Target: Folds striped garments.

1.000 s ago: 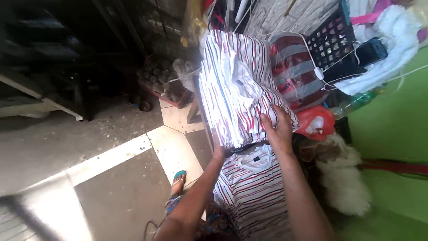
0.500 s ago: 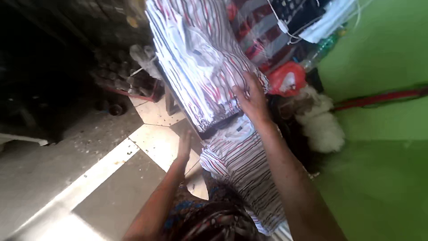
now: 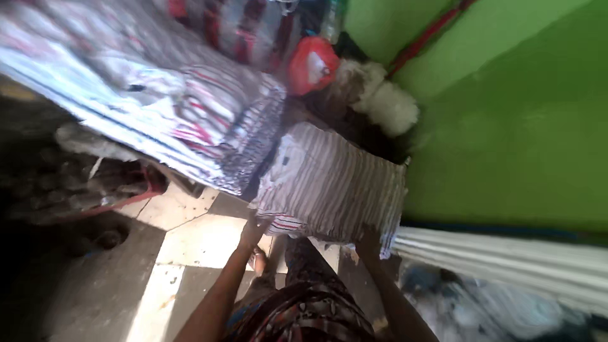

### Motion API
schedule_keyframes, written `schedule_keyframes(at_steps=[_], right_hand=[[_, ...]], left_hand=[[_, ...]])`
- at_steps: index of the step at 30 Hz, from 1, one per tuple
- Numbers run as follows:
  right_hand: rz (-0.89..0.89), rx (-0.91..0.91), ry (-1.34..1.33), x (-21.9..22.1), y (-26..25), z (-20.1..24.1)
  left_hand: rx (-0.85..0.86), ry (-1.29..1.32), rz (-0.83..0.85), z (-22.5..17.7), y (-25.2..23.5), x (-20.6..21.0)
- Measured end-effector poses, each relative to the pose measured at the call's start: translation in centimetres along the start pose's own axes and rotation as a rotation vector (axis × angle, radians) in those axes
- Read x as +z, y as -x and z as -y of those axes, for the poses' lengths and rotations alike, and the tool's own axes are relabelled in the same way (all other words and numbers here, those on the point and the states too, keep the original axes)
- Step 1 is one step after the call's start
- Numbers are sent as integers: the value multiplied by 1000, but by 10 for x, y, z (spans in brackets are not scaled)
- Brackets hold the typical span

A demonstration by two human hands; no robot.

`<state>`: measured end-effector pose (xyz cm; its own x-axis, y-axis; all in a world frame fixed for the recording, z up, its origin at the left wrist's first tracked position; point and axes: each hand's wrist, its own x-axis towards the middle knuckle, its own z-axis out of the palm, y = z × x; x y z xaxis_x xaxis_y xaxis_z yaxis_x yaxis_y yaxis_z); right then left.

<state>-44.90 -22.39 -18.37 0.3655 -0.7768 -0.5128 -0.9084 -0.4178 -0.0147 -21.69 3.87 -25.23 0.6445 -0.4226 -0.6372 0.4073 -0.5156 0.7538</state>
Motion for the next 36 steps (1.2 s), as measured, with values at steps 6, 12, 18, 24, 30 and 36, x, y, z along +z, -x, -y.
schedule_keyframes(at_steps=[6, 12, 18, 24, 30, 36], right_hand=[[198, -70, 22, -7, -17, -9], [236, -181, 47, 0, -22, -30], [303, -359, -11, -28, -30, -62], [245, -464, 71, -31, -22, -125], [261, -649, 3, -36, -34, -152], [225, -767, -2, -32, -45, -162]], left_hand=[[-23, -253, -16, -6, -13, 0], [-17, -97, -71, 14, 1, -1], [-248, 28, -161, 45, 43, -12], [-384, 62, -71, 54, 94, 48], [-177, -142, 172, 8, 100, 170], [-127, -209, 473, -35, 100, 285]])
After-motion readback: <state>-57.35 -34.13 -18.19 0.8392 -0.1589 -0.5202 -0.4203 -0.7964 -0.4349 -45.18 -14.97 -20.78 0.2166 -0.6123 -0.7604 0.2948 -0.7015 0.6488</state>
